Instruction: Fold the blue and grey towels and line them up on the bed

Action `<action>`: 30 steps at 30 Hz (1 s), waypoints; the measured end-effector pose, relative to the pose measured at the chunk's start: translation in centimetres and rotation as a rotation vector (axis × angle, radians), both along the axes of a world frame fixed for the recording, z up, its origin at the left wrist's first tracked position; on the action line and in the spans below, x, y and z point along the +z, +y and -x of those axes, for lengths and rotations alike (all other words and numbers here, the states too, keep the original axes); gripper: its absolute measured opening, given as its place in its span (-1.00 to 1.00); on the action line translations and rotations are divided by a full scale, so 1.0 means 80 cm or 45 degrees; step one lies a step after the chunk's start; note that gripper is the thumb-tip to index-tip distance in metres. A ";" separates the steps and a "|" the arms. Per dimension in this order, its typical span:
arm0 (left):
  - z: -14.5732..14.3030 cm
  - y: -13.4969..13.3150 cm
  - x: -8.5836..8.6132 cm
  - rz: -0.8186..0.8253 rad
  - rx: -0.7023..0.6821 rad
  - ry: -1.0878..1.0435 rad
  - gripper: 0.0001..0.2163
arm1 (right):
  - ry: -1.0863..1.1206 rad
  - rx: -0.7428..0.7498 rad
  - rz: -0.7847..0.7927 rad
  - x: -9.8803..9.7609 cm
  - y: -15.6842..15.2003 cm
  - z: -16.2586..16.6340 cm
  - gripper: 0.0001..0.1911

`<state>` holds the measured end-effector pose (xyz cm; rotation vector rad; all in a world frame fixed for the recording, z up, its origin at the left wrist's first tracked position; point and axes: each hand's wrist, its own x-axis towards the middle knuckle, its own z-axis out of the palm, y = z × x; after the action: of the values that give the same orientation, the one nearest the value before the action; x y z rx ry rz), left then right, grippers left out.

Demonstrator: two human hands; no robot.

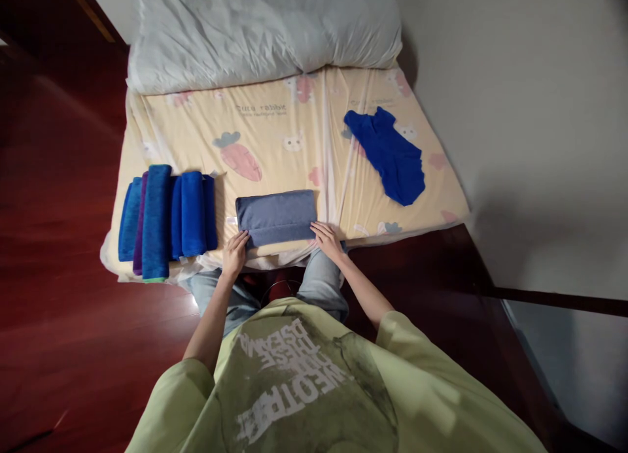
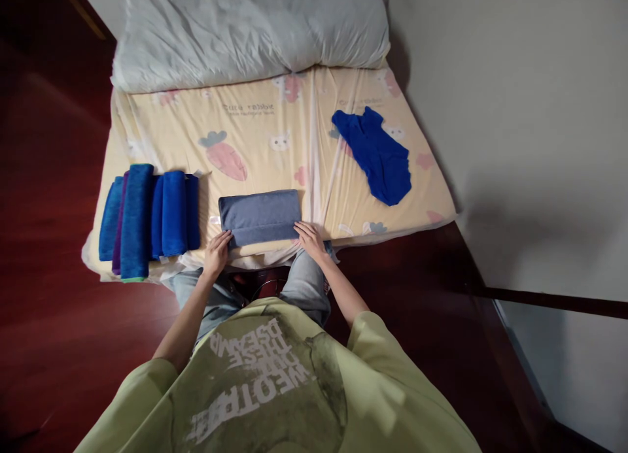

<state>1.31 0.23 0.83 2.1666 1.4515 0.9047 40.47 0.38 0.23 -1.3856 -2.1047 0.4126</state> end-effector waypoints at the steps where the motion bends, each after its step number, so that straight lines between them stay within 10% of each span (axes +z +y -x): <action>1: 0.000 0.000 0.001 0.015 -0.005 -0.015 -0.62 | 0.012 0.008 0.002 -0.001 0.000 0.000 -0.47; 16: 0.001 0.004 0.006 0.204 0.046 -0.087 -0.43 | 0.189 0.059 0.138 0.011 -0.003 -0.002 -0.37; 30: 0.004 0.012 -0.010 0.330 0.517 -0.294 -0.72 | 0.664 -0.484 0.304 -0.015 0.020 0.014 -0.73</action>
<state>0.98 1.19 0.05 1.5553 1.8067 0.9946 39.36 1.97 -0.96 -1.5636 -1.3732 0.7861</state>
